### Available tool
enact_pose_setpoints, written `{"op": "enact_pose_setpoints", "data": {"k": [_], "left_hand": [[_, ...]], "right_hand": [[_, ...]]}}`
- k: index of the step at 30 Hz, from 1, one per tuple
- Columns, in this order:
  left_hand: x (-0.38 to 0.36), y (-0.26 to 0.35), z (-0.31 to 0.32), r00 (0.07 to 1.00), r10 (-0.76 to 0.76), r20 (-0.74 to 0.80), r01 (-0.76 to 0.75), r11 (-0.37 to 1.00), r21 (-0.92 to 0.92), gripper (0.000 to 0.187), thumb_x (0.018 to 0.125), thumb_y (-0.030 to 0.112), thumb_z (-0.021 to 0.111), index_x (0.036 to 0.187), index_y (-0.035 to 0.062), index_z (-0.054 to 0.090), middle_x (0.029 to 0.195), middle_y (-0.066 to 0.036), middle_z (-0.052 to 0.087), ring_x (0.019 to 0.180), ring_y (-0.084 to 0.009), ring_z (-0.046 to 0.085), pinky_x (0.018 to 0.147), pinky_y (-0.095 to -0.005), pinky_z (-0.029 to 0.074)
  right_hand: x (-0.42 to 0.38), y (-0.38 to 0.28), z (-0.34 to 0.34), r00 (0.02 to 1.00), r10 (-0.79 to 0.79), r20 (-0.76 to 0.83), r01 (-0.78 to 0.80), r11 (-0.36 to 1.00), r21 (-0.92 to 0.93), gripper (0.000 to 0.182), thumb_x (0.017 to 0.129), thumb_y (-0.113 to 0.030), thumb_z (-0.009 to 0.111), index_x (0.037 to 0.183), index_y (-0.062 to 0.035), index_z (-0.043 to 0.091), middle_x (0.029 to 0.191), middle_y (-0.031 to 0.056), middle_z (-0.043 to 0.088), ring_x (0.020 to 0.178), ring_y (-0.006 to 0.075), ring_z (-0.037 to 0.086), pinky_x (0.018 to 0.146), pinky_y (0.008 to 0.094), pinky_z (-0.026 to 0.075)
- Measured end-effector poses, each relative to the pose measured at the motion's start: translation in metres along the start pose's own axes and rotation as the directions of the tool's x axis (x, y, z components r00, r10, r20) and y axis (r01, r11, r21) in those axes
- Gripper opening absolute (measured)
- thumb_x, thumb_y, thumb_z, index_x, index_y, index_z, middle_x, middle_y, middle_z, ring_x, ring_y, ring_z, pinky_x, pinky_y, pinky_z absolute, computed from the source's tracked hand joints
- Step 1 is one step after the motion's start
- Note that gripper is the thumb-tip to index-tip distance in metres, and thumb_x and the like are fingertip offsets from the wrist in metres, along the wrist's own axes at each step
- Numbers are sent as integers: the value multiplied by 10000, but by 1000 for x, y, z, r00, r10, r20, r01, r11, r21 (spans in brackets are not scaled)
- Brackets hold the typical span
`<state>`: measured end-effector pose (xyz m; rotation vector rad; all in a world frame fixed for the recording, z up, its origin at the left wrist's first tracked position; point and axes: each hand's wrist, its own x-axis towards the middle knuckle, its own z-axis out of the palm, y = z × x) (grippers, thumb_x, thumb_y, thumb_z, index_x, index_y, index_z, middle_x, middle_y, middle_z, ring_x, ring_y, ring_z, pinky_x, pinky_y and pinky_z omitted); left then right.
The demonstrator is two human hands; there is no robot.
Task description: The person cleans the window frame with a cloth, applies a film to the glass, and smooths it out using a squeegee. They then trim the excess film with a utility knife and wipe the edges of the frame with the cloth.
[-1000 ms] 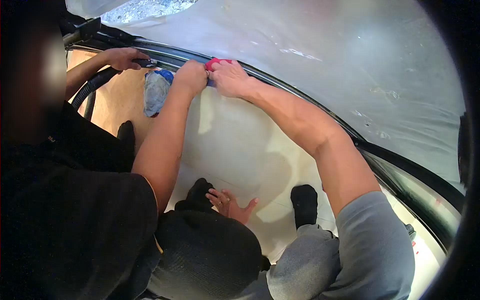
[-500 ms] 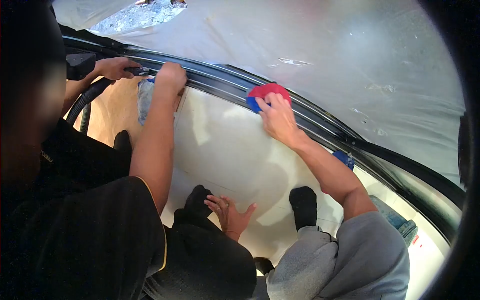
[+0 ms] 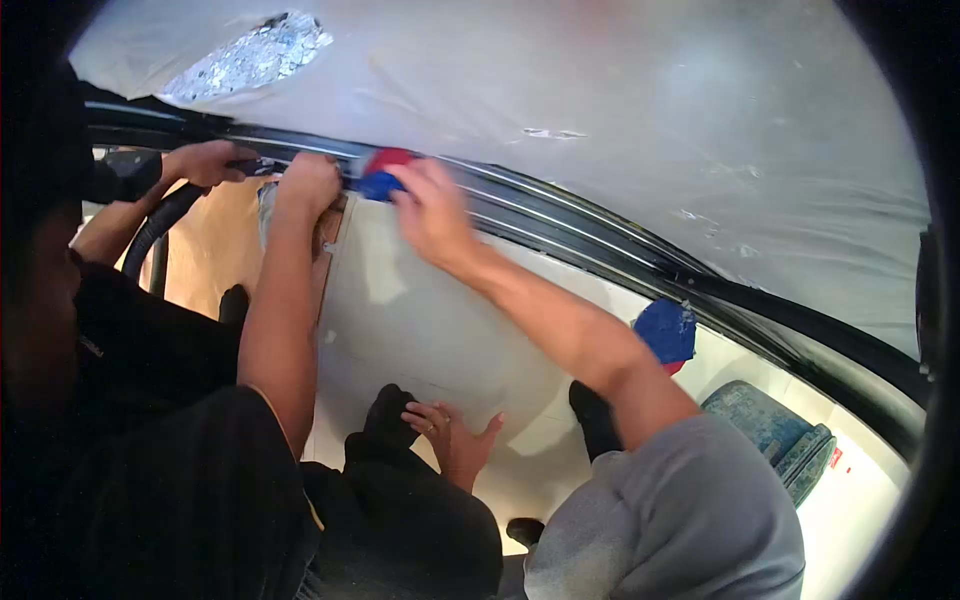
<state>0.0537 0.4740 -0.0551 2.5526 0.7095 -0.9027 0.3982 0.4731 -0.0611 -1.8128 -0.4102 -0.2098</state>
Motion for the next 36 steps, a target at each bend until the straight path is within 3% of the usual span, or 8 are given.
{"op": "enact_pose_setpoints", "data": {"k": [1, 5, 7, 19, 24, 26, 32, 36], "left_hand": [[-1, 2, 1, 1000, -2, -13, 2, 1000, 0, 1218, 785, 774, 614, 1395, -232, 296, 1451, -550, -29, 1384, -682, -91, 1135, -703, 27], [3, -3, 8, 999, 32, -28, -33, 997, -66, 1233, 807, 757, 607, 1398, -253, 218, 1433, -558, -92, 1357, -697, -164, 1101, -742, 22], [4, 3, 3, 1000, 19, 14, -19, 1000, -21, 1243, 805, 751, 619, 1413, -247, 196, 1439, -549, -113, 1365, -685, -174, 1102, -744, 21], [-1, 12, -11, 999, -39, -30, 37, 998, -50, 1247, 768, 791, 606, 1385, -251, 307, 1444, -560, -15, 1379, -688, -97, 1124, -708, -14], [2, 4, -3, 999, -36, -34, 35, 999, -32, 1256, 769, 825, 568, 1372, -251, 333, 1451, -552, -14, 1374, -698, -83, 1119, -719, 4], [1, 13, -20, 994, -68, 87, 71, 997, -30, 1262, 785, 771, 620, 1399, -263, 236, 1450, -546, -81, 1368, -682, -166, 1105, -738, -1], [0, 10, -12, 994, -87, 72, 91, 995, -46, 1263, 772, 763, 642, 1416, -242, 228, 1468, -524, -87, 1375, -677, -159, 1125, -715, 11], [1, 5, -8, 998, -55, 42, 59, 995, -79, 1243, 776, 755, 646, 1417, -232, 245, 1463, -533, -58, 1373, -681, -153, 1114, -730, 24]], "right_hand": [[-13, 4, -30, 997, -79, 18, 81, 992, -93, 369, 800, 4, 688, 1164, -54, 669, 1047, 160, 621, 991, 340, 611, 858, 408, 506], [-45, 34, -124, 985, 69, 161, 27, 849, -528, 371, 782, -35, 722, 1149, -33, 671, 1001, 134, 609, 969, 322, 591, 855, 413, 477], [-47, 47, -132, 960, 103, 262, 72, 811, -581, 386, 775, -39, 730, 1157, -43, 672, 1004, 121, 594, 977, 306, 576, 839, 407, 463], [29, 39, -82, 777, 239, 582, 170, 810, -561, 338, 828, -110, 652, 1164, -77, 666, 1018, 121, 587, 1027, 331, 575, 832, 482, 484], [14, 53, -128, 718, 215, 662, 260, 799, -542, 338, 809, -96, 664, 1147, -86, 666, 1031, 137, 586, 1052, 346, 569, 861, 485, 485], [17, 45, -120, 729, 216, 650, 258, 792, -553, 307, 815, -95, 640, 1119, -87, 680, 1056, 133, 598, 1069, 345, 577, 868, 494, 486], [21, 42, -77, 800, 173, 574, 191, 835, -517, 262, 841, -108, 597, 1084, -51, 679, 1070, 170, 606, 1070, 363, 580, 886, 506, 481], [-4, 51, -120, 817, 169, 551, 175, 838, -517, 282, 849, -116, 607, 1119, -37, 639, 1053, 170, 603, 1043, 376, 590, 895, 501, 483]]}}
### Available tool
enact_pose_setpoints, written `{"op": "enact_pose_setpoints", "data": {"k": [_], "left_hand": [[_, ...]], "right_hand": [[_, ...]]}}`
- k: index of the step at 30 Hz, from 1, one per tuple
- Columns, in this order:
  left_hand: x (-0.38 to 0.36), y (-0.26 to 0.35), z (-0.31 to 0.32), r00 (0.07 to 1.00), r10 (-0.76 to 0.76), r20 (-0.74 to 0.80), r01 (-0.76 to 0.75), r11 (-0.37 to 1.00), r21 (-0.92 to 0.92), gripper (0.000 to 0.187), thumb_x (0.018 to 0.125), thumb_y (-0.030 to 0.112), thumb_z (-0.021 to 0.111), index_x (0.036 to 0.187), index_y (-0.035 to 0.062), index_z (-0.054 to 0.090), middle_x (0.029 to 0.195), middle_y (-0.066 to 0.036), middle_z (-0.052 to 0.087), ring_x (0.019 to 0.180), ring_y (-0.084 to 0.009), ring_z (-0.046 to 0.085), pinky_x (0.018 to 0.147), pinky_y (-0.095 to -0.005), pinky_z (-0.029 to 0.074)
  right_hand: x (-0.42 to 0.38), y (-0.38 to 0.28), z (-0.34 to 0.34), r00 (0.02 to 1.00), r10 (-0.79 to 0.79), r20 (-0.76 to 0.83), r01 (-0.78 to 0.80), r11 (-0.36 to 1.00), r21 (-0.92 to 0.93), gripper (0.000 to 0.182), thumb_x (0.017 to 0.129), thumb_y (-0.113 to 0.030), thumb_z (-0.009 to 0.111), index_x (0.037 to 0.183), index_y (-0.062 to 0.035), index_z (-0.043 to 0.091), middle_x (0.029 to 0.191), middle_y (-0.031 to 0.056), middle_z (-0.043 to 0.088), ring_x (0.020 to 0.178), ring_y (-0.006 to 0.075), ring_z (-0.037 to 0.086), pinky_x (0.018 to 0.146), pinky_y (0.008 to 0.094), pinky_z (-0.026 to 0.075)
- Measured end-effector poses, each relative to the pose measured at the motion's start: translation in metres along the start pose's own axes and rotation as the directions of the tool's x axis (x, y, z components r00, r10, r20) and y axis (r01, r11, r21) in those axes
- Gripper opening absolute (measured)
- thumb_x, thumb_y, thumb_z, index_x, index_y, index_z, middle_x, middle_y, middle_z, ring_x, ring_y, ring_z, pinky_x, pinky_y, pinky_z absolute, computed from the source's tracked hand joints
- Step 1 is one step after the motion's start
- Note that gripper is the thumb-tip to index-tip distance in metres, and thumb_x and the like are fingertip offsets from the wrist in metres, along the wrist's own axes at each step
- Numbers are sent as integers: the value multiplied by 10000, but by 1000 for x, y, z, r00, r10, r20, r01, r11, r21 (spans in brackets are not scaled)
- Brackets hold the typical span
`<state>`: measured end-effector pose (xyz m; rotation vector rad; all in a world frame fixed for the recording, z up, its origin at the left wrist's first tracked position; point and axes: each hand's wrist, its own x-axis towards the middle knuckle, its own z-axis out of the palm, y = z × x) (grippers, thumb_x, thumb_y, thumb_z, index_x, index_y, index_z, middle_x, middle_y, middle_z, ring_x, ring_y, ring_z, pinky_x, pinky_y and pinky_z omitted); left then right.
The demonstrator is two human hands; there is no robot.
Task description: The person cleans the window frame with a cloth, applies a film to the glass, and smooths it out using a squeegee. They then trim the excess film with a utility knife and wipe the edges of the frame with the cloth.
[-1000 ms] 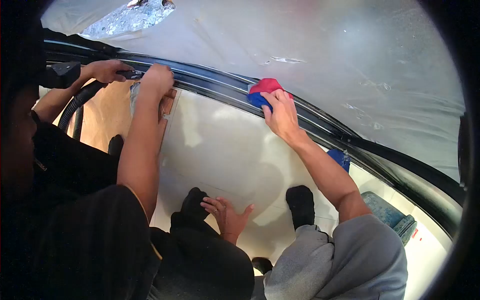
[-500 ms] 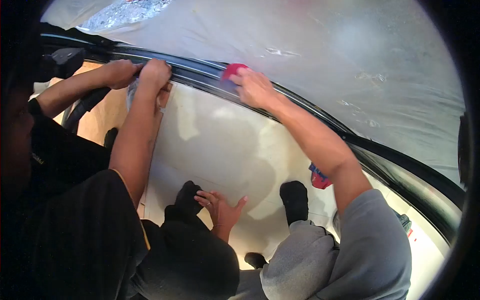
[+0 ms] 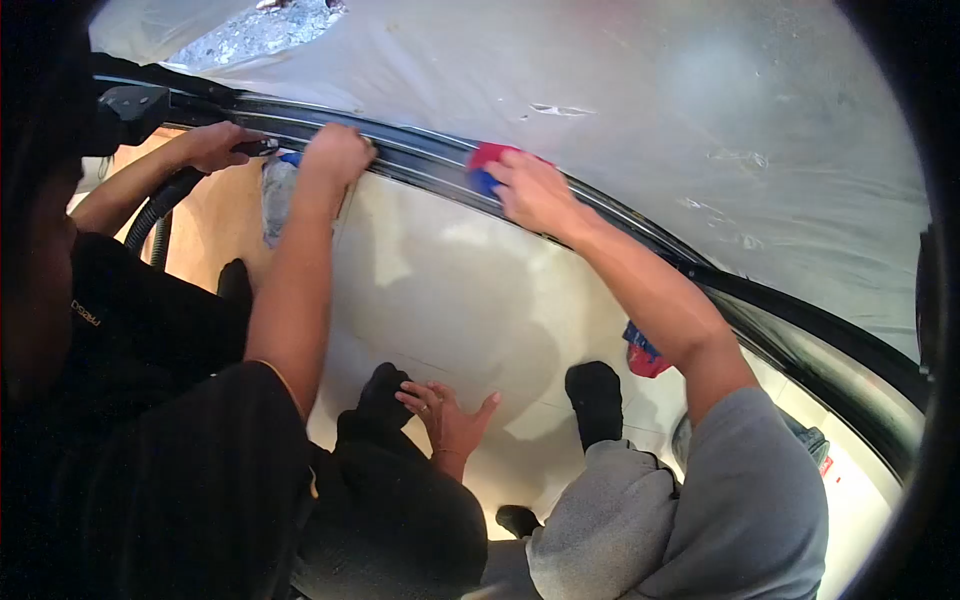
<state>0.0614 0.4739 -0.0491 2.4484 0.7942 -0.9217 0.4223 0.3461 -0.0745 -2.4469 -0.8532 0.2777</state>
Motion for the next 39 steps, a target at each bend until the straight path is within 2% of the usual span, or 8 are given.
{"op": "enact_pose_setpoints", "data": {"k": [2, 8, 11, 13, 16, 24, 36, 39], "left_hand": [[0, -1, 2, 1000, -7, -5, 7, 1000, 17, 1240, 777, 756, 644, 1410, -236, 253, 1459, -539, -50, 1372, -683, -151, 1108, -737, 27], [-5, 5, -3, 1000, -18, -15, 18, 999, 36, 1235, 774, 781, 617, 1389, -244, 306, 1447, -554, -27, 1377, -686, -121, 1117, -726, 38], [2, 11, -13, 999, -40, 31, 39, 999, 27, 1258, 766, 802, 603, 1399, -241, 295, 1444, -557, -47, 1377, -687, -120, 1121, -721, 41], [1, 5, -7, 1000, -26, 12, 26, 1000, -2, 1258, 763, 799, 612, 1398, -240, 296, 1444, -557, -57, 1378, -686, -123, 1120, -722, 41], [-2, 6, -8, 1000, 7, 2, -7, 1000, -23, 1250, 761, 795, 618, 1387, -241, 306, 1438, -562, -54, 1375, -690, -121, 1116, -726, 34], [2, -3, 9, 997, 5, -73, -3, 1000, 26, 1260, 759, 817, 590, 1381, -244, 315, 1435, -565, -11, 1363, -707, -99, 1105, -742, 27], [1, 1, 7, 1000, -8, -29, 9, 1000, 24, 1271, 759, 803, 609, 1409, -235, 269, 1452, -546, -52, 1367, -697, -124, 1102, -744, 20], [2, 9, -3, 998, -43, 38, 41, 998, 37, 1254, 763, 763, 654, 1416, -230, 254, 1477, -511, -108, 1370, -685, -154, 1101, -747, 35]], "right_hand": [[-28, 5, -8, 999, 37, -3, -37, 999, -25, 337, 858, -128, 628, 1186, -47, 618, 1045, 165, 590, 1054, 376, 586, 876, 480, 492], [45, -34, 39, 989, 78, -125, -85, 995, -53, 248, 786, -79, 614, 1021, -10, 653, 1077, 177, 635, 1044, 356, 622, 846, 489, 537], [122, -68, 61, 987, 160, -33, -154, 979, 132, 263, 792, -140, 657, 1051, -99, 683, 1071, 166, 640, 997, 364, 641, 846, 486, 523], [144, -72, 94, 975, 60, -212, 31, 915, 402, 280, 802, -132, 680, 1081, -103, 684, 1057, 166, 633, 962, 366, 638, 840, 493, 507], [97, -84, 78, 871, 194, -451, 103, 826, 554, 300, 819, -99, 689, 1119, -101, 682, 1005, 164, 627, 926, 364, 629, 818, 462, 507], [-115, -7, -27, 877, 338, -341, -270, 935, 231, 289, 817, -110, 698, 1090, -22, 662, 1014, 165, 627, 966, 368, 624, 857, 447, 515], [26, -34, 49, 933, 234, -274, -221, 972, 78, 217, 817, -196, 716, 983, -57, 698, 1034, 137, 626, 1006, 347, 606, 853, 470, 501], [66, -64, 64, 900, 298, -318, -206, 934, 292, 243, 796, -181, 740, 1001, -49, 736, 982, 147, 644, 1033, 351, 585, 904, 467, 475]]}}
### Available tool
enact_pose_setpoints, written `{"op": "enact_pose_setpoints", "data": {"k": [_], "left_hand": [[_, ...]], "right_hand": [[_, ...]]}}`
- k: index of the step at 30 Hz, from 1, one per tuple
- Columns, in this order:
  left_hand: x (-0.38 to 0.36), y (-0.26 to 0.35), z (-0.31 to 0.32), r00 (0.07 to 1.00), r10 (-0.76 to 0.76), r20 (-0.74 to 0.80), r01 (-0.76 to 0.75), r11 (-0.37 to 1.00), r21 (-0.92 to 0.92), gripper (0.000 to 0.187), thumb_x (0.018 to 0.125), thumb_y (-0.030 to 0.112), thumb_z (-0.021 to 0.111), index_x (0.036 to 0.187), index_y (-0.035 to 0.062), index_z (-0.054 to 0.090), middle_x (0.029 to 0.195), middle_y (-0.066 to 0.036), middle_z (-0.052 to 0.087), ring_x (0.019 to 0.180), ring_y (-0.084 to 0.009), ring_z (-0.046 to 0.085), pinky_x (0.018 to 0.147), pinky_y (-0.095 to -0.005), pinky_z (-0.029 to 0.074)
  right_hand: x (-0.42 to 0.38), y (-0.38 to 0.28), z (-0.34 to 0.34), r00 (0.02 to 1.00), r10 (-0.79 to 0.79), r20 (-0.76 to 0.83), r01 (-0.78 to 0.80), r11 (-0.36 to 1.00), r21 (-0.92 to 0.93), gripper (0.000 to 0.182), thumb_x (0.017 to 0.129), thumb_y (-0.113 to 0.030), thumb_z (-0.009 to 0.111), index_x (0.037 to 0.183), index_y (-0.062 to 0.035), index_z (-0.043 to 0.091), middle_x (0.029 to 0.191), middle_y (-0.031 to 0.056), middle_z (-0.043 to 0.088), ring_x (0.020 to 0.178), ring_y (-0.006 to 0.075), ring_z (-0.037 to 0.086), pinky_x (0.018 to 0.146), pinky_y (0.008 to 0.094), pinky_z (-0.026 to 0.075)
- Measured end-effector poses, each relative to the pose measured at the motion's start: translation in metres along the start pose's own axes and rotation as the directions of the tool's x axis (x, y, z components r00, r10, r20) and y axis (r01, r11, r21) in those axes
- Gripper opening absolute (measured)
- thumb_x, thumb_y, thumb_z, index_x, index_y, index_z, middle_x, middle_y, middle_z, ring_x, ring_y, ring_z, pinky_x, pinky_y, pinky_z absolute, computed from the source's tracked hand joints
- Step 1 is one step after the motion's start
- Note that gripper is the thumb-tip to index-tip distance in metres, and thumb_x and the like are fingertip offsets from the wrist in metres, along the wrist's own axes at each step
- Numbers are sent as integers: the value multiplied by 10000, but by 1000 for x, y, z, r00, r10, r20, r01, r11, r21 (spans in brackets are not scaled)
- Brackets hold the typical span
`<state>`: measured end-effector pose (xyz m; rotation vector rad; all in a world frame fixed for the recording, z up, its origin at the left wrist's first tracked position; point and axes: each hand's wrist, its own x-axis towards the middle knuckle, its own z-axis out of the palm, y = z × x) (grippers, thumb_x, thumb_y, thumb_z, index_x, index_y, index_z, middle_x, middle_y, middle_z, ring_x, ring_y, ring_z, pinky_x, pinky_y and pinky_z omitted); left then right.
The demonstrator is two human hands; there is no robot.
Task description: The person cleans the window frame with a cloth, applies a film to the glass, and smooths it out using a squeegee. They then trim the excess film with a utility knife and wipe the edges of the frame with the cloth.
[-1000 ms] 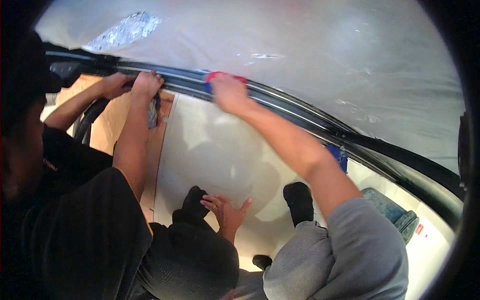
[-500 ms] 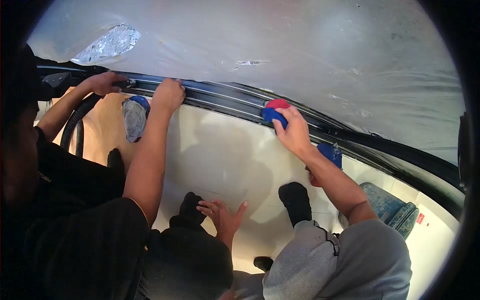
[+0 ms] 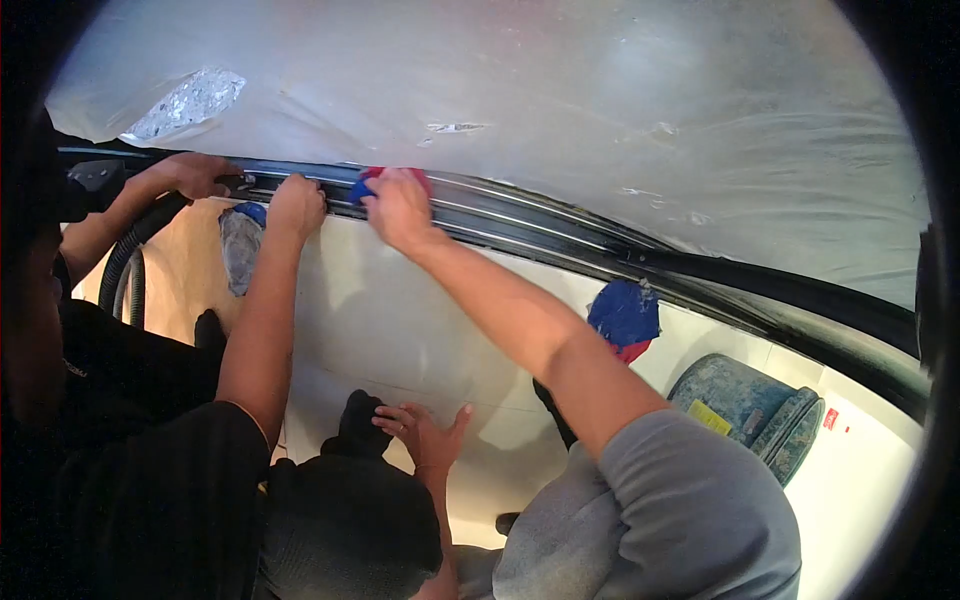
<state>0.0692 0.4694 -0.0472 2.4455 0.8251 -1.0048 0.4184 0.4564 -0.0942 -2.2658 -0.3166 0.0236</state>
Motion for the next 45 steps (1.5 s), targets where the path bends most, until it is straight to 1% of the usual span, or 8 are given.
{"op": "enact_pose_setpoints", "data": {"k": [4, 15, 22, 25, 28, 31, 36, 45], "left_hand": [[-1, -9, 1, 1000, 24, -13, -24, 1000, -5, 1233, 767, 748, 664, 1408, -231, 276, 1471, -517, -113, 1366, -690, -159, 1094, -755, 27], [-4, -5, 0, 998, 47, -43, -48, 999, -2, 1256, 780, 751, 648, 1433, -225, 201, 1462, -528, -118, 1366, -689, -160, 1100, -747, 47], [-1, -10, 5, 997, 59, -39, -57, 998, 41, 1263, 778, 786, 609, 1431, -226, 229, 1449, -548, -71, 1368, -696, -131, 1109, -738, 48], [0, -6, -1, 998, 56, -19, -55, 997, 48, 1268, 775, 796, 599, 1429, -228, 237, 1450, -550, -51, 1370, -696, -122, 1114, -732, 54], [-3, -9, 0, 998, 53, -18, -52, 998, 28, 1267, 773, 794, 603, 1425, -231, 244, 1455, -544, -52, 1371, -695, -123, 1111, -735, 64], [0, -11, 4, 995, 77, -58, -77, 997, 3, 1257, 766, 794, 610, 1435, -210, 257, 1457, -542, -56, 1369, -697, -124, 1109, -737, 65], [-2, -23, 10, 984, 132, -117, -129, 991, 29, 1238, 749, 774, 652, 1464, -158, 260, 1490, -506, -44, 1387, -678, -112, 1114, -730, 62], [-53, 5, -31, 898, 415, -147, -401, 909, 115, 1029, 849, 573, 674, 1506, -97, 252, 1537, -393, 187, 1473, -515, 125, 1172, -616, 155]], "right_hand": [[-17, -3, 0, 993, -113, -46, 122, 904, 411, 198, 839, -120, 717, 1025, -53, 735, 978, 151, 667, 939, 355, 624, 849, 437, 502], [-164, 126, -170, 965, 23, -260, -146, 873, -466, 328, 749, -71, 745, 1076, -68, 717, 1064, 110, 656, 1015, 311, 596, 884, 441, 497], [-44, 37, -30, 979, -81, -189, 25, 959, -281, 148, 779, -171, 693, 912, -119, 730, 884, 82, 689, 932, 308, 621, 780, 523, 458], [-9, -4, -6, 996, 65, -66, -44, 959, 281, 227, 866, -145, 689, 1075, -69, 733, 944, 114, 709, 974, 348, 637, 832, 485, 504], [-40, -35, -76, 996, -58, -67, 80, 919, 387, 244, 850, -94, 695, 1088, -44, 708, 972, 130, 696, 955, 362, 644, 824, 443, 528], [-98, 14, -138, 943, -188, -273, 208, 977, 43, 385, 780, -16, 724, 1158, -64, 673, 1075, 142, 663, 980, 350, 633, 850, 437, 524], [-176, 109, -209, 960, 269, -72, -258, 761, -596, 224, 822, -91, 568, 994, -27, 698, 1006, 169, 686, 963, 359, 668, 805, 490, 559], [-81, 47, -74, 993, 97, -60, -113, 912, -395, 162, 835, -129, 591, 873, -51, 727, 918, 174, 708, 901, 341, 677, 757, 475, 553]]}}
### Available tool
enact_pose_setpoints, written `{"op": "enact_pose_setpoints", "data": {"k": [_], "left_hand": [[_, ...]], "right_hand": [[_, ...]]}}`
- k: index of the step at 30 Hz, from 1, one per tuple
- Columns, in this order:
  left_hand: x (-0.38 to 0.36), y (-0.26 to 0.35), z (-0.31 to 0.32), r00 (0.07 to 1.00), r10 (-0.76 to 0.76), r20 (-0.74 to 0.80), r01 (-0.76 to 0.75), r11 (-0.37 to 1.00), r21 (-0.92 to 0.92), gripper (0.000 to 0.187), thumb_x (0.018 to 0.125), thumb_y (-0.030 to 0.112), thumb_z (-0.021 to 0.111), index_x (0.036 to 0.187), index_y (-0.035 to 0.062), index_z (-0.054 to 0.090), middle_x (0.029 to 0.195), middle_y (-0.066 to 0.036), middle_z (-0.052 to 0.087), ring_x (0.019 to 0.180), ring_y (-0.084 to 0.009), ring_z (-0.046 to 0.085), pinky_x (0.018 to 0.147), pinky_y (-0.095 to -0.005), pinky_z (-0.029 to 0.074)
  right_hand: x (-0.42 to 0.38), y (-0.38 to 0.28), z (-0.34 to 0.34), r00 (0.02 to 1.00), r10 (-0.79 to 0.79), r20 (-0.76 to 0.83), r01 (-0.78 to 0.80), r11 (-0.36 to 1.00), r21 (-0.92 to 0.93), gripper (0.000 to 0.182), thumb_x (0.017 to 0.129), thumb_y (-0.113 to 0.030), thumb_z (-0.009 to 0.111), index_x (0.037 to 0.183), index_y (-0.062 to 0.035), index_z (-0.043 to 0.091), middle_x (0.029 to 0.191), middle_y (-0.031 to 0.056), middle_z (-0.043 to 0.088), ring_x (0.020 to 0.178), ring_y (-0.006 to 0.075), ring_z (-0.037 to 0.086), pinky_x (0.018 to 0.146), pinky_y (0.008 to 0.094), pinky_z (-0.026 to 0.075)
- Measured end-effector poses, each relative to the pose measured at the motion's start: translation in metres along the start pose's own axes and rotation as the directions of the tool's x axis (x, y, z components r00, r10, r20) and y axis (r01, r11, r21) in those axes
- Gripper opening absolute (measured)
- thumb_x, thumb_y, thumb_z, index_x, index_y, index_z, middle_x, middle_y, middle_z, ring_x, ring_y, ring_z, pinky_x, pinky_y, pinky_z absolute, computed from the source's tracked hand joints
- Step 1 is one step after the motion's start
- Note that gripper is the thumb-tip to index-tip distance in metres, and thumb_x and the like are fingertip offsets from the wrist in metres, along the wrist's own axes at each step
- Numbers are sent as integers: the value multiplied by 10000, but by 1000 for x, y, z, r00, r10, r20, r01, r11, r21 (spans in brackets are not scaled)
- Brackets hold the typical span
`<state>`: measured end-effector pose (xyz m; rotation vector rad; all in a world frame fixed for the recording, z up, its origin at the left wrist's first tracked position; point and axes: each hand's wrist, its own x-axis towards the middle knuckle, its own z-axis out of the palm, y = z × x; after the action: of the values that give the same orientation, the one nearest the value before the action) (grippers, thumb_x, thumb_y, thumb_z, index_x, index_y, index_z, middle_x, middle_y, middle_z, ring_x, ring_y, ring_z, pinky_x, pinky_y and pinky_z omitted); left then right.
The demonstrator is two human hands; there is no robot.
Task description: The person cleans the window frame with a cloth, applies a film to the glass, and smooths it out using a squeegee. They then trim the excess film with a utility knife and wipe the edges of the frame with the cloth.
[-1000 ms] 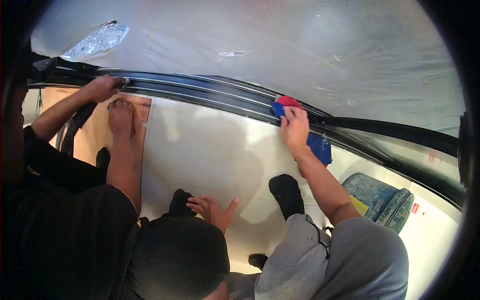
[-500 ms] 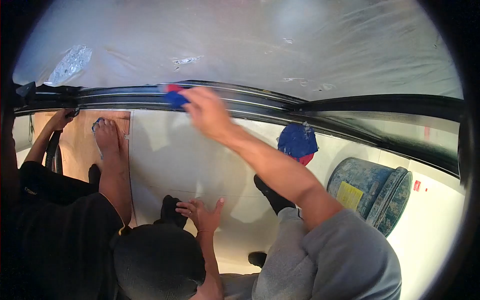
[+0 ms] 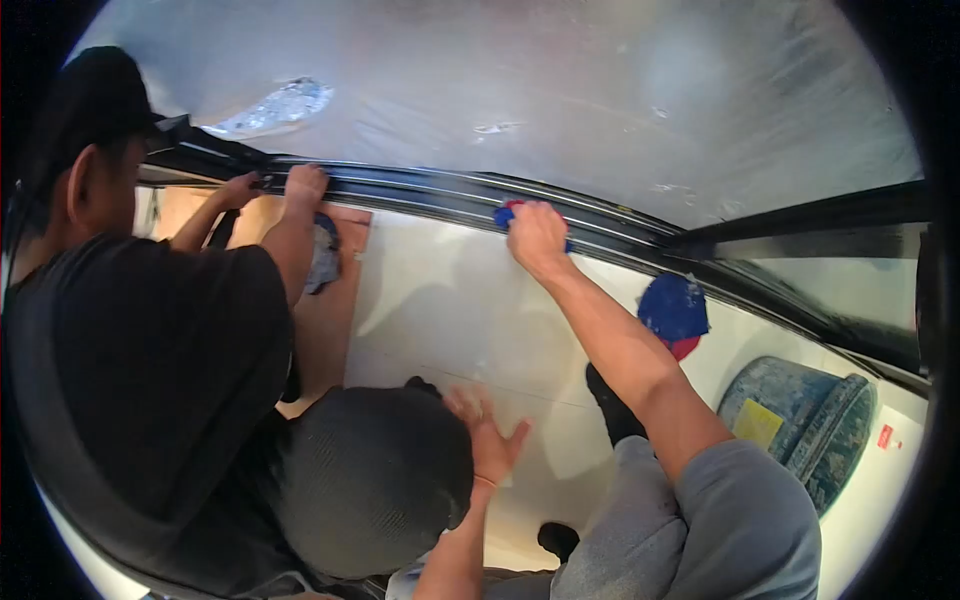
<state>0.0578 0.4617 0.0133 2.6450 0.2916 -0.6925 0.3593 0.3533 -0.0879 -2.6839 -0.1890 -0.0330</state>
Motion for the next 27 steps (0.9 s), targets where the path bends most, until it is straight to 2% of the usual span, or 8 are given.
{"op": "enact_pose_setpoints", "data": {"k": [6, 8, 9, 11, 13, 19, 22, 27], "left_hand": [[-86, 51, -78, 949, 263, 176, -263, 964, -22, 558, 917, 321, 634, 1333, -31, 515, 1417, -294, 454, 1286, -440, 487, 1101, -541, 364], [-100, 44, -73, 939, 305, 159, -291, 951, -108, 333, 894, 227, 631, 1115, -23, 631, 1283, -267, 560, 1115, -429, 601, 1016, -514, 447], [-103, 39, -64, 939, 315, 138, -293, 943, -160, 221, 873, 176, 630, 969, -18, 674, 1178, -255, 627, 1003, -420, 653, 951, -504, 495], [-90, 55, -74, 949, 263, 176, -224, 951, -213, 125, 815, 115, 629, 784, -5, 649, 975, -231, 676, 881, -406, 671, 801, -491, 542], [-74, 71, -75, 955, 283, 85, -251, 928, -275, 98, 780, 105, 635, 787, 13, 667, 848, -206, 670, 843, -382, 676, 710, -481, 552], [-44, 86, -62, 938, 204, -282, -276, 930, -245, 194, 768, 91, 635, 908, -11, 723, 849, -192, 698, 846, -374, 694, 735, -460, 557], [-26, 92, -63, 942, 309, -129, -334, 890, -311, 173, 752, 101, 659, 842, -28, 730, 853, -205, 704, 868, -383, 699, 769, -453, 559], [-37, 98, -87, 926, 237, -292, -364, 765, -531, 142, 722, 107, 685, 741, -29, 723, 813, -254, 691, 875, -400, 699, 811, -455, 556]], "right_hand": [[62, -81, 27, 976, 119, 181, -215, 635, 742, 330, 883, -281, 687, 1138, -78, 735, 956, 173, 740, 868, 305, 710, 851, 420, 536], [39, -72, -7, 989, 150, -8, -111, 768, 631, 376, 921, -336, 618, 1176, -74, 707, 1040, 189, 714, 942, 332, 686, 867, 424, 527], [31, -57, -28, 997, -61, 38, 55, 989, 138, 410, 975, -354, 549, 1221, -49, 666, 1085, 188, 703, 959, 349, 677, 869, 456, 521], [-4, -8, -34, 999, -38, -34, 44, 977, 208, 427, 1003, -370, 518, 1264, -56, 644, 1077, 170, 705, 983, 319, 676, 855, 461, 526], [-50, 25, -76, 947, 163, 275, -317, 589, 744, 422, 1002, -282, 546, 1342, -40, 609, 1181, 111, 697, 1050, 203, 650, 950, 352, 489], [-109, 242, -101, 962, 144, 233, -260, 748, 610, 429, 1033, -248, 540, 1324, 66, 576, 1343, 198, 602, 1197, 265, 580, 1043, 358, 429], [-163, 190, -168, 991, -104, 88, 82, 972, 220, 384, 1001, -214, 598, 1307, 17, 603, 1147, 176, 716, 1086, 220, 661, 966, 337, 477], [-191, 159, -219, 996, 25, 85, -55, 928, 369, 438, 1012, -256, 584, 1334, 41, 575, 1277, 205, 642, 1128, 277, 624, 1043, 361, 442]]}}
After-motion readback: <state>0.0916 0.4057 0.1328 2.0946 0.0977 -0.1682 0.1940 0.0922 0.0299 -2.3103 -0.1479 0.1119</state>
